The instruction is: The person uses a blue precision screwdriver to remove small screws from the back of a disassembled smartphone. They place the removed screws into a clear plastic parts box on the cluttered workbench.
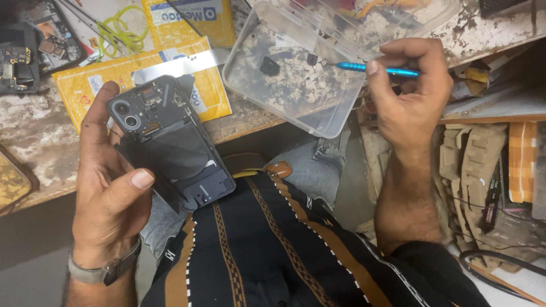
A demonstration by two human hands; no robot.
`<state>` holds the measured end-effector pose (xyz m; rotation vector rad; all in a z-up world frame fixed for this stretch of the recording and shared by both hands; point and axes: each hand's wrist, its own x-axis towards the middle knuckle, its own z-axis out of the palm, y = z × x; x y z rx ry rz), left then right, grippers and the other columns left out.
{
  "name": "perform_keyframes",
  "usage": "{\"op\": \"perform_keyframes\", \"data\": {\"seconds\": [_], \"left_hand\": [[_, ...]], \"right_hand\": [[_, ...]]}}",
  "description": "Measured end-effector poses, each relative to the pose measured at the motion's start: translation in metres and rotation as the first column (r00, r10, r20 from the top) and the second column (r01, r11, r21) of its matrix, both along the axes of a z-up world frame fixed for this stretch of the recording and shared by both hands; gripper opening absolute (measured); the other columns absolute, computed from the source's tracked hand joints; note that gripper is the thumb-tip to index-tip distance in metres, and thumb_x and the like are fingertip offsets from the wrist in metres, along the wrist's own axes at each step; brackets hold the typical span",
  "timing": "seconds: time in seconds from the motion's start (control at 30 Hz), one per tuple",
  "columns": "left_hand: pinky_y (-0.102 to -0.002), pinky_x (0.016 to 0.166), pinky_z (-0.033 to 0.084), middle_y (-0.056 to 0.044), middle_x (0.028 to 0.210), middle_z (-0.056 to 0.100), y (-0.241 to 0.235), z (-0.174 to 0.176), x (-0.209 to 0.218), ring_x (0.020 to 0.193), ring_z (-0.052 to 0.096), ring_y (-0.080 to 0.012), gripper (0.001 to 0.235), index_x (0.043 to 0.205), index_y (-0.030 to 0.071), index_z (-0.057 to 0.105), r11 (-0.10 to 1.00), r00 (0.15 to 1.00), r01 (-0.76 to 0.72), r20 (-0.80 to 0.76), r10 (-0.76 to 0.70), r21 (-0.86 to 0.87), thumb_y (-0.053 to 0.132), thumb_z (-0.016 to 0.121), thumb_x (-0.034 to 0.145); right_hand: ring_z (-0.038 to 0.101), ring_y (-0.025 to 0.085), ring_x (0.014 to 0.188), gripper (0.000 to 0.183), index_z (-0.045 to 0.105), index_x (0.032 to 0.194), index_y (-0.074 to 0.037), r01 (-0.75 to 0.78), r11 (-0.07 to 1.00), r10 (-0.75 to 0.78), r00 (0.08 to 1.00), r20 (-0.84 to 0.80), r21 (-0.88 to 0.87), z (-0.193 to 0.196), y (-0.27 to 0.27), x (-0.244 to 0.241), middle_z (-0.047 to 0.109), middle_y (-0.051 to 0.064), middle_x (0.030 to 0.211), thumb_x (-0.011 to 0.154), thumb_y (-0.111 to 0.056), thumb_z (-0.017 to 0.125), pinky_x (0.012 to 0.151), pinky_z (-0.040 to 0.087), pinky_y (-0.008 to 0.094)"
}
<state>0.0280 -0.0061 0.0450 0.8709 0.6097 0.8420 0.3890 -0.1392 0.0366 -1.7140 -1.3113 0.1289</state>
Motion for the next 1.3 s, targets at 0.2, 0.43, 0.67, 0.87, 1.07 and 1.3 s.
{"op": "perform_keyframes", "data": {"seconds": [0.2, 0.43, 0.67, 0.87, 1.07, 1.3], "left_hand": [[-0.051, 0.129, 0.036, -0.024, 0.155, 0.041, 0.001, -0.001, -0.001, 0.148, 0.045, -0.0346, 0.108, 0.166, 0.000, 0.016, 1.000, 1.000, 0.001, -0.017, -0.001, 0.001, 0.008, 0.079, 0.079], [-0.051, 0.128, 0.038, -0.023, 0.154, 0.041, 0.002, -0.002, -0.002, 0.147, 0.046, -0.0343, 0.109, 0.166, 0.000, 0.016, 1.000, 1.000, -0.001, -0.010, 0.001, -0.014, 0.007, 0.080, 0.078], [-0.051, 0.128, 0.038, -0.023, 0.154, 0.042, 0.001, -0.006, -0.003, 0.148, 0.046, -0.0344, 0.110, 0.167, 0.000, 0.016, 1.000, 1.000, 0.005, 0.003, -0.005, -0.020, 0.007, 0.081, 0.078], [-0.050, 0.128, 0.038, -0.023, 0.156, 0.041, 0.001, -0.002, -0.002, 0.148, 0.045, -0.0345, 0.109, 0.166, 0.000, 0.016, 1.000, 1.000, 0.008, -0.013, -0.008, -0.008, 0.008, 0.080, 0.078], [-0.049, 0.125, 0.039, -0.023, 0.154, 0.040, 0.002, 0.002, 0.001, 0.145, 0.045, -0.0338, 0.110, 0.164, -0.001, 0.016, 1.000, 1.000, 0.003, -0.025, -0.004, -0.020, 0.008, 0.081, 0.076], [-0.048, 0.129, 0.038, -0.024, 0.160, 0.039, 0.002, -0.005, -0.004, 0.151, 0.044, -0.0341, 0.108, 0.169, 0.000, 0.015, 0.999, 0.999, 0.032, -0.006, -0.032, 0.014, 0.007, 0.078, 0.081]], "right_hand": [[0.070, 0.013, 0.094, 0.019, 0.059, 0.119, 0.004, -0.034, 0.999, 0.034, 0.999, 0.020, 0.000, 0.004, 0.004, 0.000, 0.069, 0.010, 0.106, 0.112, 0.004, 0.076, 0.070, 0.059, 0.020], [0.069, 0.010, 0.091, 0.018, 0.060, 0.118, 0.005, -0.028, 0.999, 0.030, 0.994, -0.104, 0.016, 0.002, -0.002, -0.006, 0.069, 0.009, 0.109, 0.115, 0.001, 0.077, 0.069, 0.060, 0.019], [0.067, 0.010, 0.091, 0.018, 0.060, 0.113, 0.005, 0.011, 1.000, -0.011, 0.999, -0.039, 0.005, 0.001, -0.001, -0.005, 0.068, 0.009, 0.107, 0.110, 0.001, 0.077, 0.071, 0.056, 0.019], [0.069, 0.008, 0.089, 0.018, 0.062, 0.114, 0.003, -0.003, 1.000, 0.003, 1.000, -0.018, -0.010, -0.006, 0.002, -0.004, 0.071, 0.007, 0.104, 0.114, -0.003, 0.079, 0.071, 0.056, 0.018], [0.071, 0.009, 0.091, 0.017, 0.063, 0.113, 0.003, -0.025, 0.999, 0.025, 1.000, 0.011, -0.025, -0.008, 0.002, -0.001, 0.071, 0.008, 0.104, 0.113, -0.003, 0.079, 0.070, 0.057, 0.019], [0.069, 0.009, 0.091, 0.018, 0.060, 0.115, 0.003, -0.019, 1.000, 0.020, 0.999, -0.044, 0.013, -0.007, 0.002, -0.005, 0.069, 0.008, 0.106, 0.113, 0.000, 0.077, 0.068, 0.057, 0.019]]}}
